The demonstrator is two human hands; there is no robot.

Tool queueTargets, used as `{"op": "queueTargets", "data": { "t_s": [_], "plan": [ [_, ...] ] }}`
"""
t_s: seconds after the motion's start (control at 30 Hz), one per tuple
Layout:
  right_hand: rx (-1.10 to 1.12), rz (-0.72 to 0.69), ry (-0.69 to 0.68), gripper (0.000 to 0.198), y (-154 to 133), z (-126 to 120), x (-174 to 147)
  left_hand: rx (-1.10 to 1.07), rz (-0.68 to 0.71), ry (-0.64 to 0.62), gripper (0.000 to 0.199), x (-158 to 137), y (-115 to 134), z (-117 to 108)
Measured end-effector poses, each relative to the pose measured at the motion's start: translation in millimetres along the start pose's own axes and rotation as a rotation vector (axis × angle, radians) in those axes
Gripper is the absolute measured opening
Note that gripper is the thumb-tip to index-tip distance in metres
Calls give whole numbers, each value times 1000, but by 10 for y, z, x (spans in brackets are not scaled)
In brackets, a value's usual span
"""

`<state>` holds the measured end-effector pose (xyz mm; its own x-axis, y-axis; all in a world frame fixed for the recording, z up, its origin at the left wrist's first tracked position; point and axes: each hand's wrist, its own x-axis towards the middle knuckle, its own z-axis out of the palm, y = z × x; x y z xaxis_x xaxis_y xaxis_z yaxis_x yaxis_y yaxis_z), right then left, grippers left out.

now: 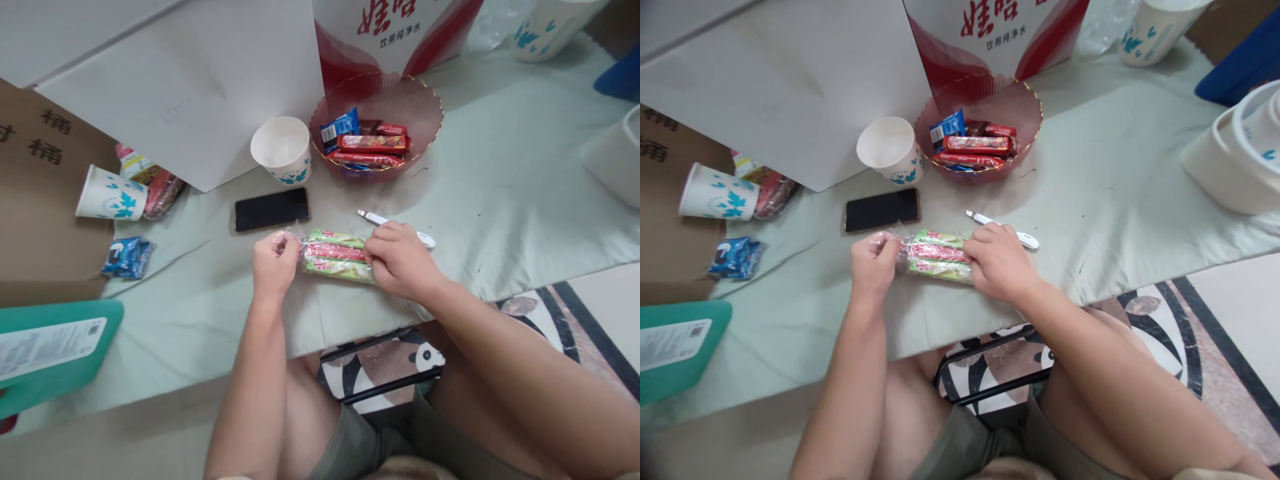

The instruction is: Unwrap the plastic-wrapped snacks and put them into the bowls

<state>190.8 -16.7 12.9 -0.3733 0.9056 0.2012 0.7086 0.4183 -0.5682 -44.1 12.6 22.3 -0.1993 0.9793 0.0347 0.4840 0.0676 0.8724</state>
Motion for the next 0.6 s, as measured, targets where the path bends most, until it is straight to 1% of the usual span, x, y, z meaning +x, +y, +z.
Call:
{"op": "queueTargets", "data": {
  "t_s": [0.07, 0.17, 0.27, 0.33, 0.4, 0.5, 0.53, 0.6],
  "plan": [
    [-1, 2, 48, 14, 29, -22, -5, -10, 13, 24, 19, 10, -11, -14],
    [-12, 25, 129, 13, 79, -52, -15, -30, 12, 95, 17, 32, -34, -48],
    [-38, 61, 177, 13, 130, -67, -28, -62, -27, 186, 18, 63, -91, -88],
    [-51, 88, 174, 13, 165, -78, -36, -87, -82, 250, 20, 84, -143, -115],
    [-42, 107, 143, 13, 201, -104, -45, -107, -145, 300, 19, 104, -190, -140],
    [2, 135, 119, 14, 241, -181, -60, -119, -205, 319, 15, 127, -225, -179],
    [14, 153, 144, 15, 244, -211, -65, -123, -200, 318, 13, 133, -229, -192],
    [23, 187, 237, 17, 222, -260, -74, -127, -122, 319, 8, 143, -234, -218]
  ]
}}
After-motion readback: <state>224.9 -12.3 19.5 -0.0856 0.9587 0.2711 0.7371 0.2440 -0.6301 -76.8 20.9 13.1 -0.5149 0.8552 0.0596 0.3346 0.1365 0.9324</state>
